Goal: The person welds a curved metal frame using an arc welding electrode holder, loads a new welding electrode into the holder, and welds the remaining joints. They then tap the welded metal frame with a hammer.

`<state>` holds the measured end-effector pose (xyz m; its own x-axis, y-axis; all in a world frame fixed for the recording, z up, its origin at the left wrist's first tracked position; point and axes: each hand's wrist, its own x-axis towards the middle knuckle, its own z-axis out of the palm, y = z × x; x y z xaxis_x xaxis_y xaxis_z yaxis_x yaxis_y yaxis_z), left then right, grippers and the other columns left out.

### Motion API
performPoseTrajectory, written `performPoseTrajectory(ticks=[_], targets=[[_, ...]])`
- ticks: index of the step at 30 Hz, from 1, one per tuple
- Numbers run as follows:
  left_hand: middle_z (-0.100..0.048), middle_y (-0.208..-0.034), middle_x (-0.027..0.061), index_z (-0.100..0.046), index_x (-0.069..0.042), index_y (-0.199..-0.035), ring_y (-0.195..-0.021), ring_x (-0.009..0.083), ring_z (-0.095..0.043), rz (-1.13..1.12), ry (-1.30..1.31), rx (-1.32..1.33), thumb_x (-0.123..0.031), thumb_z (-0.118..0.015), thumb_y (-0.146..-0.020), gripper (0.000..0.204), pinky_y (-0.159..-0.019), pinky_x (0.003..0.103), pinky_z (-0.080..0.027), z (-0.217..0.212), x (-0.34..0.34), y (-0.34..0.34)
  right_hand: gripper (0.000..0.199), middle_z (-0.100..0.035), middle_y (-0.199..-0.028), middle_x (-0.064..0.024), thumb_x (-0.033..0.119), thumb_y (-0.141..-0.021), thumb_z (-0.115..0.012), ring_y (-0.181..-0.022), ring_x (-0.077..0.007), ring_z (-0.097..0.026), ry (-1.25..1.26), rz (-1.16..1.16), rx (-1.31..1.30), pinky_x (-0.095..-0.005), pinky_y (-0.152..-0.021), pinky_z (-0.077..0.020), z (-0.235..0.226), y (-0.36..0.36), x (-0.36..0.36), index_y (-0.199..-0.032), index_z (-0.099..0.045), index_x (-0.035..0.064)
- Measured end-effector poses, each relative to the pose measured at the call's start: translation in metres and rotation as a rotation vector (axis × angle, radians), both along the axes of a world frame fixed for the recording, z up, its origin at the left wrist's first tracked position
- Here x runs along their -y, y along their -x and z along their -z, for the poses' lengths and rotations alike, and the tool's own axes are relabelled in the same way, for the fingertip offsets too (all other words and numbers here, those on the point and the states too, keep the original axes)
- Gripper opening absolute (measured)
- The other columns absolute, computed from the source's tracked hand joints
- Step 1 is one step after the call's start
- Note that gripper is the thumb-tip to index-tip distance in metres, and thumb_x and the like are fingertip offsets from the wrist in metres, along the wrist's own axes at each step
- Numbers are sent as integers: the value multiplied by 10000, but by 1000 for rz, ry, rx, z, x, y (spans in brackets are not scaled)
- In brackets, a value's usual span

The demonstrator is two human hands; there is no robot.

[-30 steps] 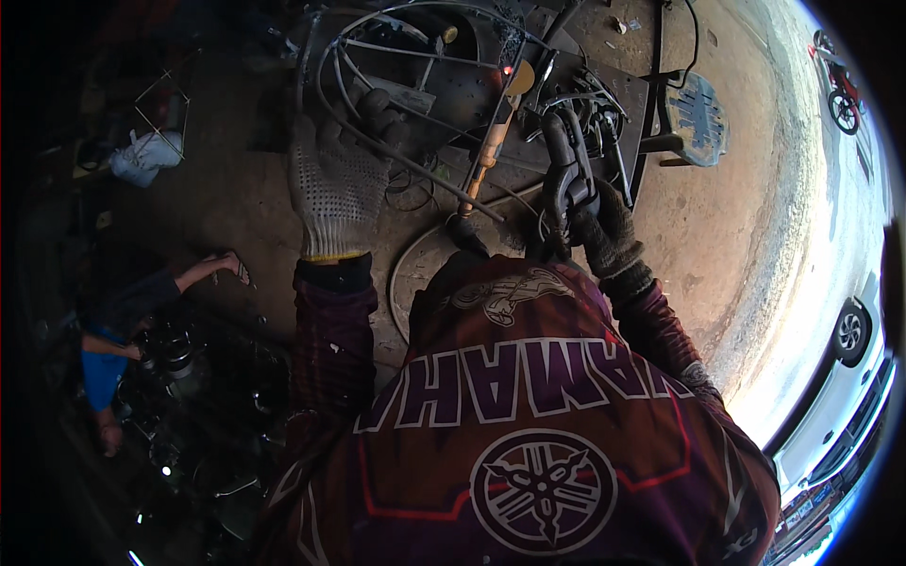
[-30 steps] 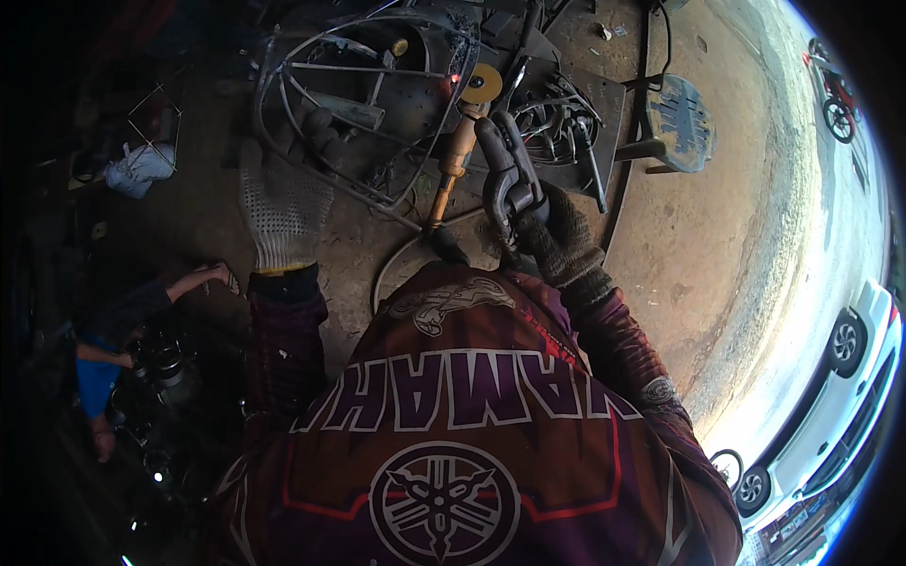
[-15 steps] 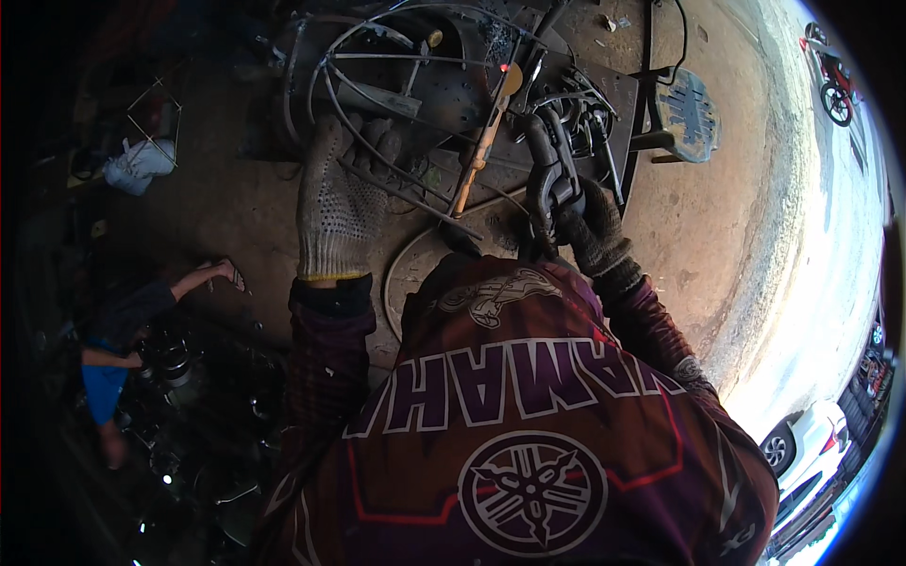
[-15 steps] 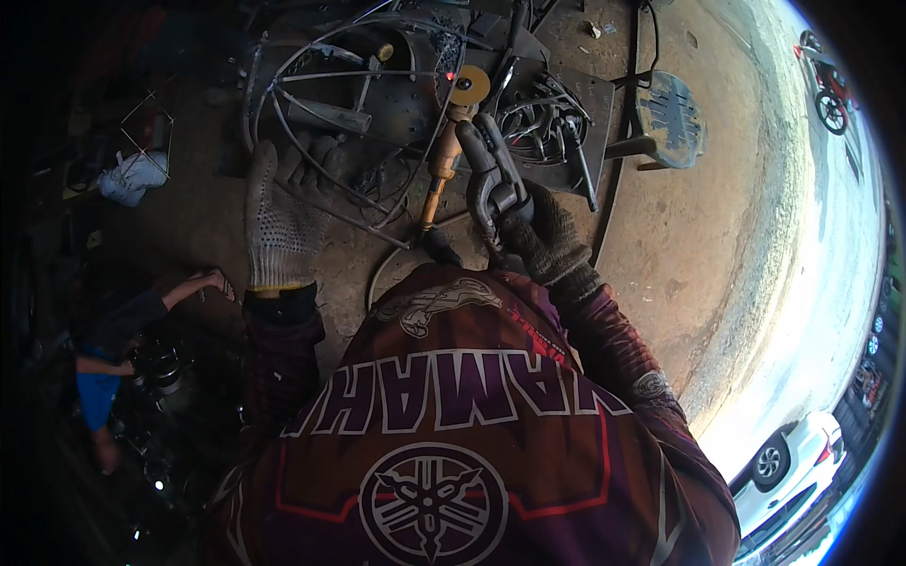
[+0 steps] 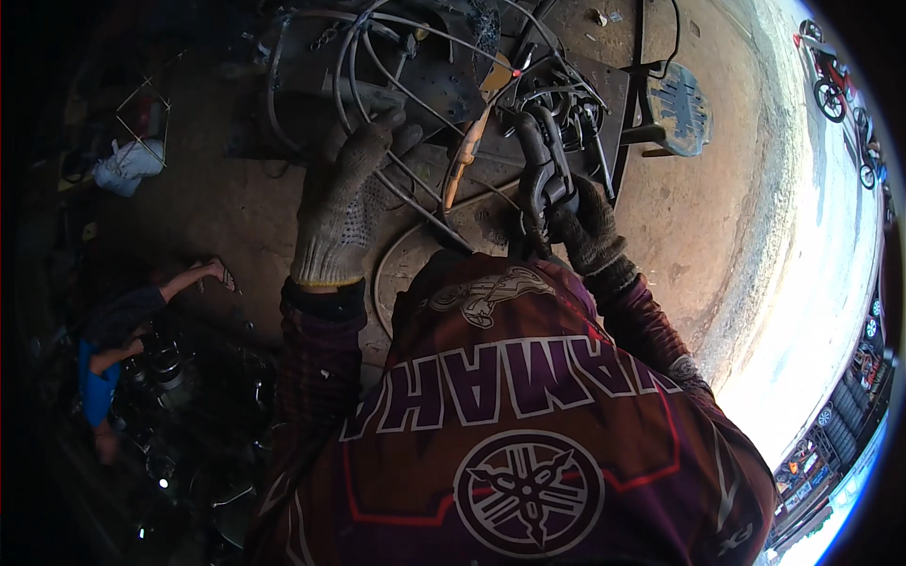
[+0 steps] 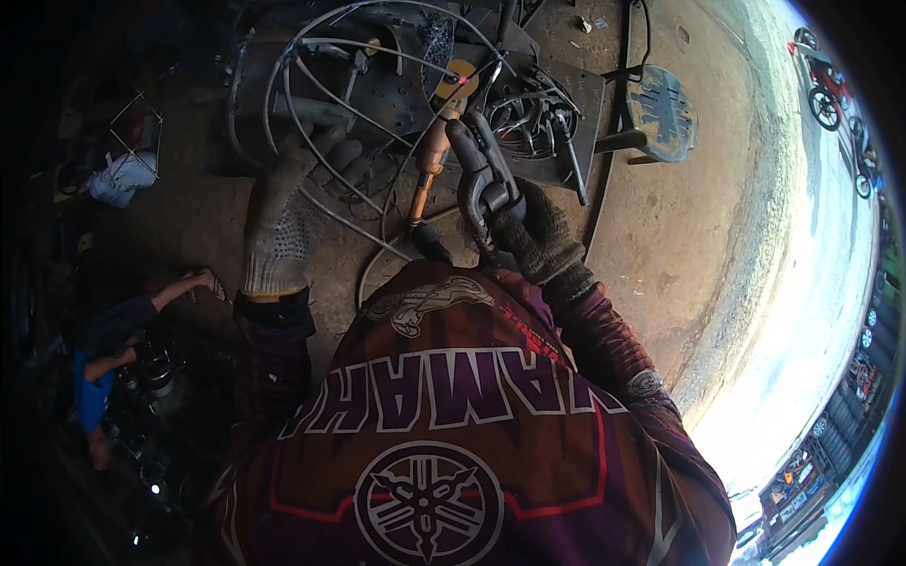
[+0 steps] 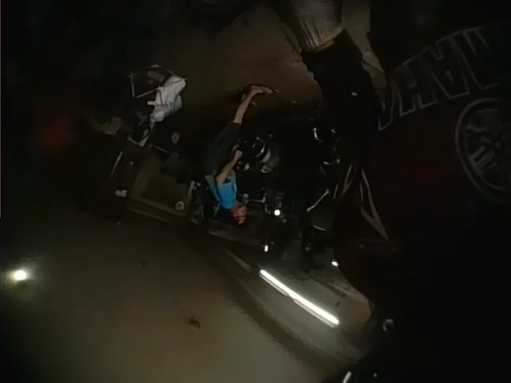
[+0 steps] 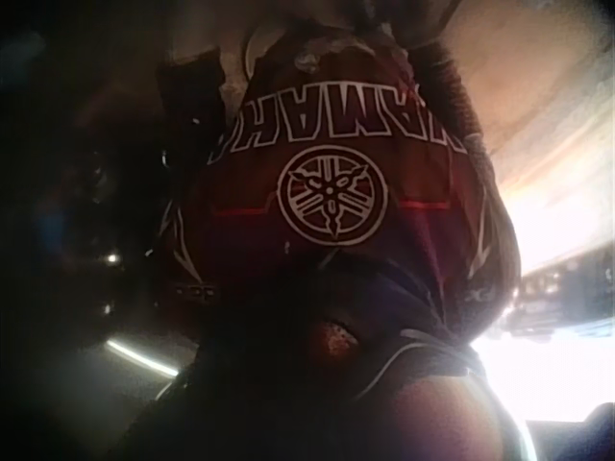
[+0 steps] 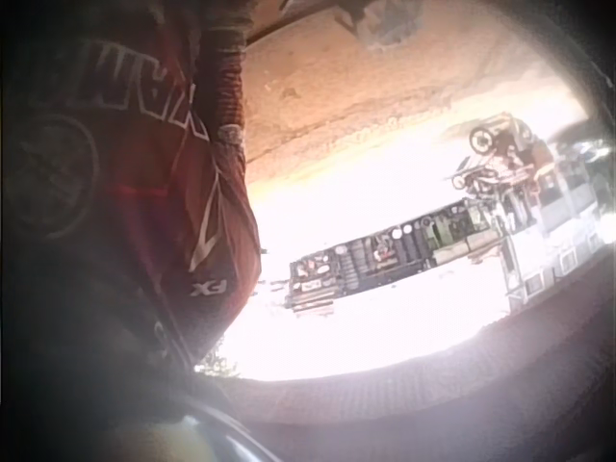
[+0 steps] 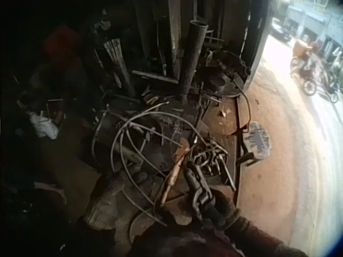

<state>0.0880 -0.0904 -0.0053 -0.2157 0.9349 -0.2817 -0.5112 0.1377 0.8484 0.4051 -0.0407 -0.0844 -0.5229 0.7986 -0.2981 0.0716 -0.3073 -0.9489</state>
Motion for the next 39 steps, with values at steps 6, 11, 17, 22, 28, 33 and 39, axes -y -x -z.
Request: performPoseTrajectory(ticks=[6, 11, 17, 22, 28, 33, 39], targets=[[-573, -1267, 177, -480, 14, -1330, -1121, 294, -643, 26, -41, -69, -241, -702, -903, 545, -967, 413, -543, -1, -10, -3, 734, -607, -1237, -116, 391, -897, -737, -1092, -183, -607, -4, -11, 15, -331, -921, -510, 7, -6, 2, -1426, -424, -11], [-530, -1343, 226, -297, -22, -1476, -1238, 358, -570, 94, -144, -53, -319, -660, -946, 708, -1052, 514, -496, 9, -19, 8, 750, -605, -1241, -115, 407, -895, -736, -1089, -179, -603, -55, -9, 23, -324, -919, -507, -2, -2, 2, -1425, -421, -19], [-552, -1298, 207, -369, -37, -1400, -1171, 325, -595, -48, -153, -2, -269, -678, -927, 611, -1022, 514, -509, 15, -17, 10, 758, -600, -1250, -132, 420, -907, -715, -1102, -201, -603, 18, -73, 68, -333, -937, -500, -3, 3, -3, -1439, -404, -20], [-590, -1242, 195, -371, -24, -1391, -1077, 296, -647, -116, -106, 15, -240, -706, -896, 635, -936, 471, -583, 23, -19, 12, 746, -585, -1282, -163, 442, -927, -677, -1177, -242, -576, -47, -110, 51, -376, -995, -467, 10, 10, -3, -1447, -395, -12], [-542, -1302, 244, -278, -26, -1466, -1127, 345, -630, -65, -145, -95, -271, -717, -870, 779, -944, 491, -575, 22, -15, 15, 693, -593, -1268, -137, 416, -947, -662, -1141, -221, -583, -30, -109, 52, -361, -973, -476, 13, 22, -7, -1436, -409, -4], [-520, -1311, 271, -224, -25, -1479, -1171, 383, -602, -39, -146, -206, -272, -730, -849, 845, -983, 511, -549, 18, -12, 13, 672, -596, -1251, -120, 413, -950, -666, -1111, -189, -583, 47, -141, 84, -339, -941, -489, -4, 32, -15, -1431, -419, 16], [-518, -1333, 279, -219, -21, -1466, -1194, 381, -591, 12, -192, -216, -285, -735, -840, 853, -1008, 518, -530, 19, -12, 17, 664, -597, -1251, -115, 411, -953, -664, -1122, -186, -577, 28, -123, 82, -336, -951, -483, 10, 32, -13, -1432, -420, 21]])
